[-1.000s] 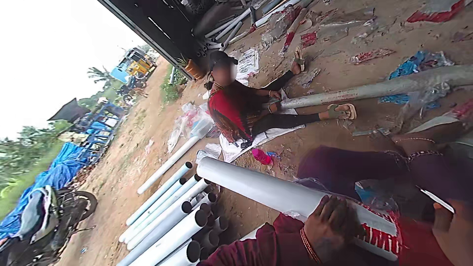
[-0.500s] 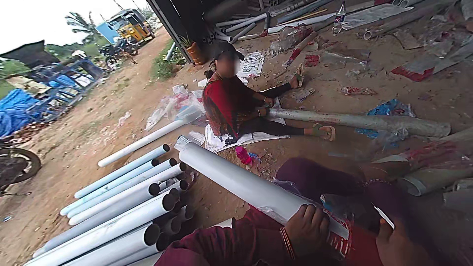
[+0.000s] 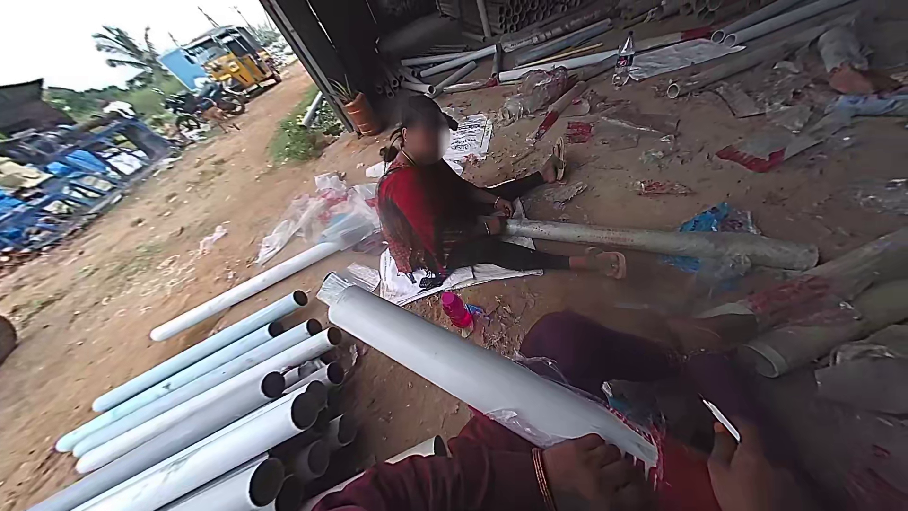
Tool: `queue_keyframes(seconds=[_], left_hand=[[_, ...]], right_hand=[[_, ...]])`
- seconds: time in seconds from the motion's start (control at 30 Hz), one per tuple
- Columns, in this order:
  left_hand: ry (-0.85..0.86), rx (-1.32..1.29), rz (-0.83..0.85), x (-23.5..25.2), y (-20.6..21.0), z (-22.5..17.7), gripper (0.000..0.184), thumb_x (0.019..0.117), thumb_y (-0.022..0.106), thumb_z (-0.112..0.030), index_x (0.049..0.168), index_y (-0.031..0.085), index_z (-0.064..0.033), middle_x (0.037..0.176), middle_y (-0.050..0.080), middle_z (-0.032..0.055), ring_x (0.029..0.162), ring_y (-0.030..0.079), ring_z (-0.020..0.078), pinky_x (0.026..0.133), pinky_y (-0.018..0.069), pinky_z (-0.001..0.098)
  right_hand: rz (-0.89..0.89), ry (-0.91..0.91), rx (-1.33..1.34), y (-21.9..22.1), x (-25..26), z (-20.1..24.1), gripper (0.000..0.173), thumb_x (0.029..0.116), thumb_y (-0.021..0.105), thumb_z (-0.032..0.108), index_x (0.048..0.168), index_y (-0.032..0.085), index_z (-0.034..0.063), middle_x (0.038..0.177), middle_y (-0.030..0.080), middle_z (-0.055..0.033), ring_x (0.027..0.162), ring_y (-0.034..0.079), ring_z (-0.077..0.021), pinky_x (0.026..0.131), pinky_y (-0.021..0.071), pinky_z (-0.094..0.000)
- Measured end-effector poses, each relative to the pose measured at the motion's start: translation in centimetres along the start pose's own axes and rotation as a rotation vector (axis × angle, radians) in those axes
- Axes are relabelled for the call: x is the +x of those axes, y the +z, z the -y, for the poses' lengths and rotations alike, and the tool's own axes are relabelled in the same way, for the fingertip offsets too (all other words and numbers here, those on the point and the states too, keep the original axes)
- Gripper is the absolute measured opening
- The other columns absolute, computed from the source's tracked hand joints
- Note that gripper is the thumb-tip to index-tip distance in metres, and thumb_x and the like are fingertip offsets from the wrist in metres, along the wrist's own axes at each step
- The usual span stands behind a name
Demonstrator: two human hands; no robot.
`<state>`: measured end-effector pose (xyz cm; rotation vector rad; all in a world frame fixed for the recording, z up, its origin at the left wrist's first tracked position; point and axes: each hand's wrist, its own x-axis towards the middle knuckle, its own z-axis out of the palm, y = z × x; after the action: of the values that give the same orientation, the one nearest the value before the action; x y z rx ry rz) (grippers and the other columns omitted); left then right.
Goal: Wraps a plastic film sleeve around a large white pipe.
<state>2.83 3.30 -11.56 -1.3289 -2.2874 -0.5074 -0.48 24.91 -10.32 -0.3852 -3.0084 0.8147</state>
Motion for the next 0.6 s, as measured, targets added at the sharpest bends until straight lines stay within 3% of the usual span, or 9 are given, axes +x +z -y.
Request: queue_keyframes(seconds=[0.07,0.17,0.2,0.3,0.4,0.47,0.53,0.6], left_hand=[[0.019,-0.024,-0.073,0.0,0.1,-0.2,0.013,0.0974,0.059,-0.007,0.088,0.068,-0.007,0.083,0.071,0.0082,0.079,0.069,0.0225,0.077,0.0558,0.0317],[-0.132,0.147,-0.085,0.7,0.2,0.1,0.018,0.0997,0.059,-0.016,0.111,0.071,-0.0076,0.108,0.073,0.0087,0.101,0.07,0.023,0.095,0.0534,0.0323],[-0.191,0.147,-0.085,1.0,0.4,0.3,0.023,0.0983,0.064,-0.023,0.113,0.073,-0.0073,0.111,0.074,0.0081,0.105,0.07,0.0223,0.098,0.0533,0.032],[-0.242,0.025,-0.211,1.4,0.4,0.6,0.018,0.0914,0.073,-0.025,0.093,0.07,-0.0066,0.094,0.073,0.0082,0.091,0.071,0.0217,0.088,0.0571,0.0303],[-0.307,-0.027,-0.28,1.9,-1.3,1.3,0.032,0.0893,0.072,-0.038,0.079,0.065,-0.009,0.081,0.069,0.0069,0.079,0.067,0.0222,0.076,0.0551,0.0323],[-0.392,-0.065,-0.31,2.2,-2.6,2.5,0.029,0.0902,0.07,-0.031,0.071,0.063,-0.009,0.073,0.065,0.0071,0.075,0.063,0.0239,0.071,0.0511,0.0334],[-0.432,-0.077,-0.335,2.2,-3.8,4.7,0.023,0.0891,0.063,-0.019,0.069,0.063,-0.0078,0.069,0.064,0.0077,0.073,0.062,0.0242,0.072,0.0497,0.0334],[-0.467,-0.082,-0.327,2.5,-5.6,7.5,0.024,0.0952,0.058,-0.016,0.077,0.068,-0.0028,0.075,0.069,0.0112,0.077,0.067,0.025,0.078,0.0535,0.0332]], right_hand=[[0.008,0.012,-0.005,0.0,0.3,0.1,0.04,0.108,0.043,0.016,0.133,0.054,-0.0128,0.109,0.065,-0.0419,0.103,0.064,-0.0621,0.085,0.048,-0.0733],[-0.021,-0.004,-0.006,0.1,0.5,0.3,0.039,0.1078,0.043,0.016,0.131,0.056,-0.013,0.106,0.065,-0.0422,0.1,0.064,-0.0627,0.082,0.0486,-0.0738],[-0.023,-0.009,-0.005,0.1,0.5,0.4,0.038,0.1078,0.044,0.015,0.131,0.056,-0.013,0.106,0.065,-0.0424,0.1,0.064,-0.063,0.082,0.0487,-0.0739],[-0.024,-0.008,-0.006,0.0,0.6,0.4,0.037,0.1075,0.044,0.015,0.13,0.056,-0.0128,0.108,0.065,-0.042,0.102,0.064,-0.0627,0.083,0.0486,-0.0741],[-0.052,-0.025,0.005,0.2,0.5,0.2,0.036,0.1072,0.045,0.014,0.128,0.057,-0.0131,0.106,0.065,-0.0416,0.098,0.065,-0.0626,0.08,0.0486,-0.0745],[-0.057,-0.032,-0.004,0.0,0.4,0.3,0.035,0.1067,0.046,0.014,0.126,0.058,-0.0137,0.103,0.066,-0.0417,0.096,0.065,-0.0631,0.078,0.049,-0.0743],[-0.037,-0.019,-0.01,-0.3,0.3,0.7,0.036,0.1071,0.047,0.014,0.127,0.057,-0.0135,0.104,0.065,-0.0419,0.097,0.065,-0.063,0.08,0.0492,-0.0739],[-0.054,-0.032,-0.014,0.1,0.3,0.3,0.034,0.1066,0.048,0.013,0.126,0.058,-0.013,0.102,0.066,-0.0415,0.094,0.066,-0.0623,0.077,0.0496,-0.0738]])
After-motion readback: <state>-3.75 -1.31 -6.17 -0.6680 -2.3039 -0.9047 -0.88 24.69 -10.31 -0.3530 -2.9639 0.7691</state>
